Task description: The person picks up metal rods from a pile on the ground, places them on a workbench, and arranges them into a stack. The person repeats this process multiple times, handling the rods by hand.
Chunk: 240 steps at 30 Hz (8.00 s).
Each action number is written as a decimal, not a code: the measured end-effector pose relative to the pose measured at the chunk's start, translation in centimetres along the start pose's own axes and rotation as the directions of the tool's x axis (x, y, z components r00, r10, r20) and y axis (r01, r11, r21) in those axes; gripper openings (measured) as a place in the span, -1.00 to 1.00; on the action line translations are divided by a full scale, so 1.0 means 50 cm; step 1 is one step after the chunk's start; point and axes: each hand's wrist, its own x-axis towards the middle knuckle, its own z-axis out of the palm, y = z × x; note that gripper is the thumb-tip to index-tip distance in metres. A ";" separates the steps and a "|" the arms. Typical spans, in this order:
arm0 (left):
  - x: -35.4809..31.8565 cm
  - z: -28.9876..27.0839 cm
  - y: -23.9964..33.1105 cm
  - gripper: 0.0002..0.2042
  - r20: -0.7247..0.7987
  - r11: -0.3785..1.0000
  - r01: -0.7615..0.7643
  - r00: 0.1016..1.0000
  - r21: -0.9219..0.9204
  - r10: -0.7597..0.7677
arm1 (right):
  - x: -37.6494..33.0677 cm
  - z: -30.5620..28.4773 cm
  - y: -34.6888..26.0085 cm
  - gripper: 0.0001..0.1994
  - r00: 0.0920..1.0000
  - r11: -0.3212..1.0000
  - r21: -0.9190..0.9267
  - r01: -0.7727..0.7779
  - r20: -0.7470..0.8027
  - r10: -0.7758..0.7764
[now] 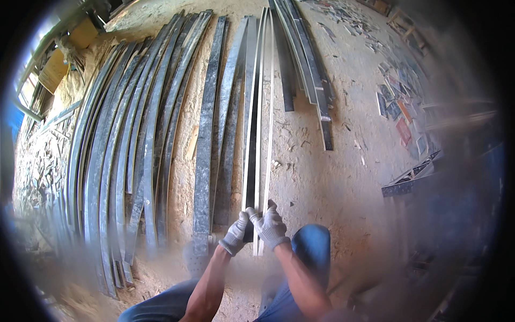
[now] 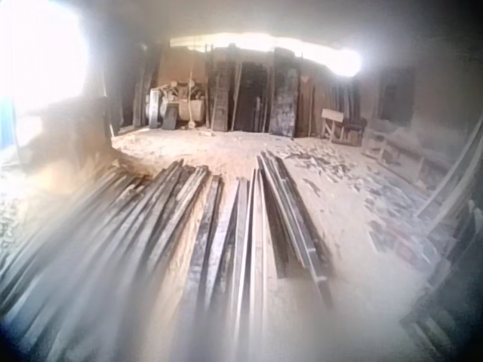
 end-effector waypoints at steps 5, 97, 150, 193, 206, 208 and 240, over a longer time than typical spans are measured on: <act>-0.003 -0.001 -0.034 -0.22 0.001 0.983 -0.067 0.998 0.172 0.068 | 0.006 0.032 0.028 -0.07 0.989 0.970 -0.234 0.057 -0.117 -0.087; -2.435 0.595 0.486 -0.03 -0.569 0.695 0.379 0.821 0.611 0.052 | -1.208 -0.277 -0.629 -0.88 0.649 0.247 0.644 -0.724 0.758 -0.072; -2.722 -0.054 0.689 -0.26 -0.747 -0.068 -0.937 -0.315 0.342 0.586 | -1.532 0.062 -1.236 -0.66 -0.047 0.104 0.013 0.994 0.943 0.330; -3.325 -0.954 0.642 -0.37 -0.867 0.076 -0.930 -0.303 0.359 0.396 | -2.175 0.781 -1.418 -0.35 0.200 0.193 -0.140 0.971 0.918 -0.343; -3.822 -1.284 0.399 -0.34 -0.936 -0.247 -0.948 -0.260 0.201 0.236 | -2.590 0.988 -1.599 -0.75 0.114 -0.160 -0.198 0.967 0.899 -0.422; -3.825 -1.305 0.348 -0.33 -0.960 -0.264 -0.942 -0.249 0.209 0.129 | -2.582 0.976 -1.631 -0.71 0.057 -0.122 -0.131 0.984 0.876 -0.478; -3.497 -1.289 0.048 -0.70 -0.857 0.796 0.419 -0.073 0.438 0.510 | -2.267 1.221 -1.970 -0.39 -0.051 -0.738 -0.102 0.667 0.982 -0.182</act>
